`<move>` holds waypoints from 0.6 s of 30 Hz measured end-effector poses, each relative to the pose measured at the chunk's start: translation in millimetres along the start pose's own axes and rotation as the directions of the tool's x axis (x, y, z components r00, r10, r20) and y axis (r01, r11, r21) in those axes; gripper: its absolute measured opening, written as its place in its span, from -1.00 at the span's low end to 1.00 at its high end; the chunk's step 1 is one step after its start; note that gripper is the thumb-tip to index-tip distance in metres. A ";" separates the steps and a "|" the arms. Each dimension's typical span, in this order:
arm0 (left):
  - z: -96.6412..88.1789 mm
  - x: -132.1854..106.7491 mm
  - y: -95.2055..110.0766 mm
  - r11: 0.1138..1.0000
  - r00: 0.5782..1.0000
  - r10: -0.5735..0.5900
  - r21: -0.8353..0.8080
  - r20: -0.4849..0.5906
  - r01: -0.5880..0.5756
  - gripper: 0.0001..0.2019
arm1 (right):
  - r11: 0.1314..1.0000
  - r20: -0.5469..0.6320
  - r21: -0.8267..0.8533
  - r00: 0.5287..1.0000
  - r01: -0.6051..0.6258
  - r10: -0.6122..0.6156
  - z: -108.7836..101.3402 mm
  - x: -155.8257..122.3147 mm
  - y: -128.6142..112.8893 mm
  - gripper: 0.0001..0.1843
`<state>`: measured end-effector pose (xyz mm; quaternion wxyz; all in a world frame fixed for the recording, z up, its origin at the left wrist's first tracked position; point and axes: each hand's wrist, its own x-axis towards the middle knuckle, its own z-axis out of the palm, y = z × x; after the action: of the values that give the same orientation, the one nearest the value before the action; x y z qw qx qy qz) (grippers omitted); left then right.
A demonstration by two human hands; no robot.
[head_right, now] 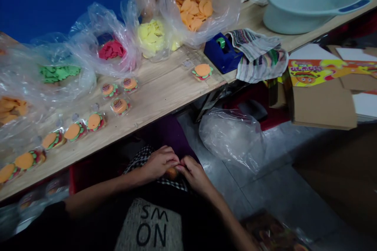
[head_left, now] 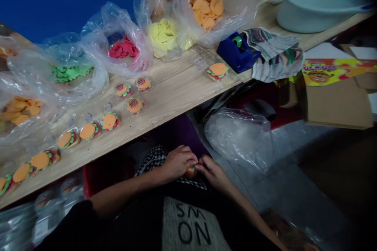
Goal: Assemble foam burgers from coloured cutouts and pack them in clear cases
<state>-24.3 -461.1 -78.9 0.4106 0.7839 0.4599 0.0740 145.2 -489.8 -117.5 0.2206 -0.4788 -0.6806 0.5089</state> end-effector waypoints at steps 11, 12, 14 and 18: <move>13.3 -5.4 7.2 0.992 0.992 -0.127 0.022 0.001 0.127 -0.82 | 1.000 -0.005 -0.004 1.000 0.021 -0.021 5.5 -9.4 6.5 -0.70; 13.8 -6.8 7.5 0.991 0.991 -0.130 0.031 0.003 0.130 -0.82 | 1.000 -0.001 -0.007 1.000 0.029 -0.029 6.0 -10.4 6.3 -0.70; 14.9 -9.7 7.6 0.991 0.992 -0.125 0.046 0.006 0.124 -0.83 | 0.999 0.006 -0.015 0.999 0.045 -0.045 6.9 -12.4 5.9 -0.70; 18.7 -14.6 7.5 0.992 0.995 -0.098 0.080 0.006 0.097 -0.85 | 0.996 0.022 -0.024 0.997 0.081 -0.081 7.4 -16.4 5.8 -0.67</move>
<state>-18.4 -485.2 -82.0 0.3844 0.7766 0.4982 0.0316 149.1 -507.6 -122.5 0.2280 -0.4482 -0.7078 0.4961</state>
